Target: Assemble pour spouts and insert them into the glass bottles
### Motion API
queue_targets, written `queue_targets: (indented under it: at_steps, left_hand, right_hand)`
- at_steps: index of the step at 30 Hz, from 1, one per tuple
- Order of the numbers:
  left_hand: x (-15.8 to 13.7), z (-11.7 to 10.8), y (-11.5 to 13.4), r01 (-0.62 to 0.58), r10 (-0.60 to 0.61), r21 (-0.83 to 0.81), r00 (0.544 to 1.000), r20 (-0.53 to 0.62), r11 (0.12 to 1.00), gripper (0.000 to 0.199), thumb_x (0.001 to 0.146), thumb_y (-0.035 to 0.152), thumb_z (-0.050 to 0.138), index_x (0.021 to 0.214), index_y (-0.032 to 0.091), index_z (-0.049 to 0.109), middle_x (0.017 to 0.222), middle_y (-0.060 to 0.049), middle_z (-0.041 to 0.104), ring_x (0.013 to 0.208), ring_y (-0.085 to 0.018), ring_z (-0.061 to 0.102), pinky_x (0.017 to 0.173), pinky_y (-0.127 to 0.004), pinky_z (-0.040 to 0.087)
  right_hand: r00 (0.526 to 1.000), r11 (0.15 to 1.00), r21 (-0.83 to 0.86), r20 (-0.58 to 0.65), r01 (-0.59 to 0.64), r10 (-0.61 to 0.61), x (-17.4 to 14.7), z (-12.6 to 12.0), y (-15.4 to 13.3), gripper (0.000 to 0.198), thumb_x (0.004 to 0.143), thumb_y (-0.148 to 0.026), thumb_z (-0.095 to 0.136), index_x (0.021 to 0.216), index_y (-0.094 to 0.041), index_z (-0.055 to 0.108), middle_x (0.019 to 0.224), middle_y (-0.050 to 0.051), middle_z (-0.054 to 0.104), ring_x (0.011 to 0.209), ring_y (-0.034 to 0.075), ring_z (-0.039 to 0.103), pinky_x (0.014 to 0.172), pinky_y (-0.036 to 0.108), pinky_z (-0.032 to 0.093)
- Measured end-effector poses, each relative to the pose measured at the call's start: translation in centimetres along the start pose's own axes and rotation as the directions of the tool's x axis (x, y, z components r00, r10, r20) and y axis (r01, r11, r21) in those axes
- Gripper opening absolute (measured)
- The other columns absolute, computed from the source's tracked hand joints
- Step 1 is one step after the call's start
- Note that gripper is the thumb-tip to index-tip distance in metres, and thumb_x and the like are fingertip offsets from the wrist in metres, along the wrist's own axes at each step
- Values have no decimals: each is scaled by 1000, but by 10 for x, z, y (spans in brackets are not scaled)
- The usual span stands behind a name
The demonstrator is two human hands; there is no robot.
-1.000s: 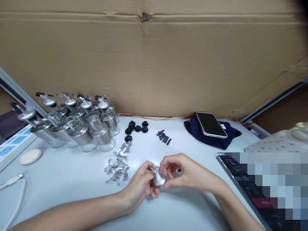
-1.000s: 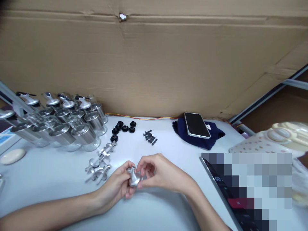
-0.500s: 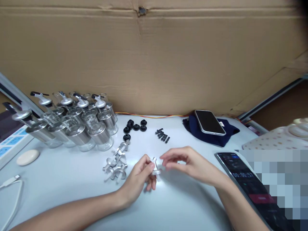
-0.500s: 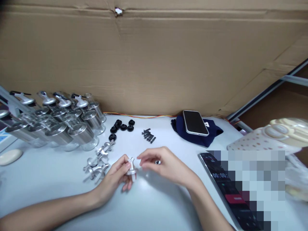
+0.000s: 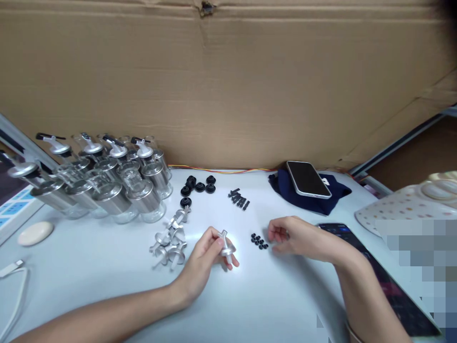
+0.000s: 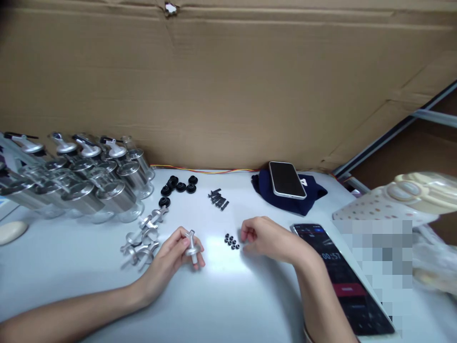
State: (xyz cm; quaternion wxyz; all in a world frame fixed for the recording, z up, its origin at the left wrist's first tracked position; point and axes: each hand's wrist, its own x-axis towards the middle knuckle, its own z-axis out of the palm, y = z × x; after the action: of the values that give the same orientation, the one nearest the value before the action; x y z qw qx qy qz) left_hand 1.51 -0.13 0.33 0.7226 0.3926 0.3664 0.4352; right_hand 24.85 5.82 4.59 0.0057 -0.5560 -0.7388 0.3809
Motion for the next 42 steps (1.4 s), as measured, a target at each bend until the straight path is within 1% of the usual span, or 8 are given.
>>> queue_targets:
  at_steps: [9, 12, 14, 17, 21, 28, 34, 42]
  left_hand:
    - [-2, 1, 5, 26, -25, 58, 999, -25, 998, 29, 84, 44, 59, 77, 17, 48, 85, -4, 62, 76, -17, 61, 70, -30, 42]
    - [-3, 3, 7, 39, -36, 92, 999, -39, 995, 33, 78, 46, 64, 76, 16, 50, 84, -5, 63, 76, -17, 61, 68, -28, 42]
    - [-3, 3, 8, 41, -38, 82, 998, -49, 996, 37, 75, 49, 67, 75, 17, 48, 83, -5, 63, 71, -15, 60, 66, -27, 41]
    - [-3, 4, 8, 38, -35, 74, 998, -46, 997, 39, 74, 50, 68, 74, 18, 45, 79, -3, 62, 66, -14, 58, 67, -28, 42]
    - [-3, 3, 7, 29, -27, 78, 999, -32, 996, 37, 76, 48, 67, 75, 18, 45, 78, -1, 60, 64, -13, 58, 67, -27, 42]
    - [-3, 2, 6, 15, -13, 117, 1000, -19, 993, 34, 77, 47, 65, 76, 18, 47, 69, 1, 58, 63, -13, 55, 66, -27, 41]
    - [-1, 0, 4, 20, -19, 140, 1000, -7, 990, 37, 75, 50, 66, 76, 18, 48, 68, 2, 54, 61, -11, 51, 62, -24, 40]
    - [0, -1, 4, -1, 6, 173, 1000, -31, 985, 31, 78, 44, 64, 74, 19, 46, 64, 4, 48, 56, -9, 43, 57, -21, 36]
  right_hand:
    - [999, 996, 67, 1, 51, -51, -1, -1, 2, 5, 65, -14, 57, 64, -18, 60, 57, -3, 55, 54, 11, 47, 52, 23, 38]
    - [993, 961, 249, -59, 118, -106, -7, -5, -8, 3, 68, -16, 58, 69, -19, 57, 75, 2, 67, 67, 15, 60, 63, 26, 48]
    - [982, 891, 414, -77, 186, -170, -8, -2, -20, 9, 69, -16, 60, 69, -19, 52, 88, 6, 70, 75, 16, 65, 71, 29, 51]
    - [963, 805, 536, -65, 254, -260, -6, 11, -37, 18, 68, -14, 61, 67, -20, 44, 84, 5, 70, 70, 15, 65, 68, 28, 50]
    - [938, 810, 475, -129, 344, -322, -1, 27, -48, 16, 65, -8, 54, 65, -20, 43, 67, -2, 58, 61, 11, 52, 60, 23, 42]
    - [913, 906, 181, -220, 383, -343, 5, 36, -52, 16, 65, -8, 46, 65, -21, 38, 59, -6, 40, 55, 9, 35, 52, 20, 31]
    - [887, 907, 29, -222, 421, -404, 5, 43, -54, 18, 69, -5, 48, 66, -20, 40, 60, -6, 40, 55, 9, 33, 51, 19, 29]
    - [852, 884, -36, -251, 466, -459, 4, 43, -55, 17, 72, -2, 47, 70, -19, 50, 65, -3, 48, 57, 10, 43, 55, 21, 36]
